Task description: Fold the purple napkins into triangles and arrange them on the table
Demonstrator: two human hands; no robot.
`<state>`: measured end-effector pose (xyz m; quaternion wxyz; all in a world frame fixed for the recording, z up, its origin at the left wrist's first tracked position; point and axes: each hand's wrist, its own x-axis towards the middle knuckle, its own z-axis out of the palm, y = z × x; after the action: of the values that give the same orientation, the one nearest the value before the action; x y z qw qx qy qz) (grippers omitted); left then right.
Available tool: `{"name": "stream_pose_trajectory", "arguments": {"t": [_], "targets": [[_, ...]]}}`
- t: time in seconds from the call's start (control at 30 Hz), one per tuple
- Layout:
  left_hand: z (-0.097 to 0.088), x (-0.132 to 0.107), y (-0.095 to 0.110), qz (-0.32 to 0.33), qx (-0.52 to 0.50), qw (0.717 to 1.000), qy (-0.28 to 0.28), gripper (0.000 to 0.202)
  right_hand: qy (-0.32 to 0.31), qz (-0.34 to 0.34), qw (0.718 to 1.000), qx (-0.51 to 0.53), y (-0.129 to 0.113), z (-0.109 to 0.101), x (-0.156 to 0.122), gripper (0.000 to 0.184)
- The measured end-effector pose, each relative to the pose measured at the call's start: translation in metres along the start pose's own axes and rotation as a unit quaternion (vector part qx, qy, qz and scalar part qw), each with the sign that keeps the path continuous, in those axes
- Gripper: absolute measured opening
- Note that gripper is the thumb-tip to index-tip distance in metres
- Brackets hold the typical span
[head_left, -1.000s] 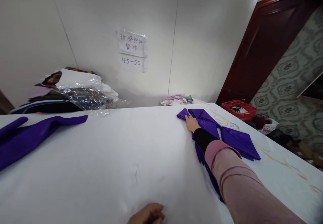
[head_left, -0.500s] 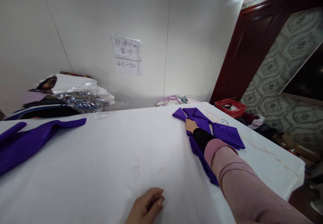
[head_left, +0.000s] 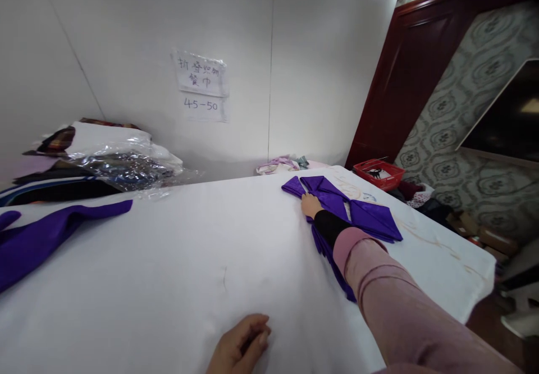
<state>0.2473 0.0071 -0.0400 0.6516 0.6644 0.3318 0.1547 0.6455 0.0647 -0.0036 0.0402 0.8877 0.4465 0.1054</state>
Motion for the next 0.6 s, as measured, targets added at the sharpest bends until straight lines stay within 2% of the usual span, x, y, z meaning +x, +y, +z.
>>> {"name": "stream_pose_trajectory", "arguments": {"t": [0.17,0.3,0.47,0.6], "targets": [[-0.005,0.002,0.007,0.003,-0.014,0.999,-0.04,0.045,-0.002,-0.021,0.999,0.029,-0.011,-0.017,-0.017,0.033],[-0.007,0.005,0.009,0.016,-0.018,0.999,-0.04,0.046,-0.019,-0.065,0.996,0.058,-0.027,-0.035,-0.049,0.034],[-0.005,0.006,0.013,0.031,-0.029,0.999,-0.03,0.048,-0.041,-0.152,0.983,0.1,-0.049,-0.054,-0.116,0.033],[-0.003,0.007,0.016,0.044,-0.02,0.998,-0.028,0.047,-0.052,-0.217,0.966,0.13,-0.064,-0.059,-0.182,0.032]]}}
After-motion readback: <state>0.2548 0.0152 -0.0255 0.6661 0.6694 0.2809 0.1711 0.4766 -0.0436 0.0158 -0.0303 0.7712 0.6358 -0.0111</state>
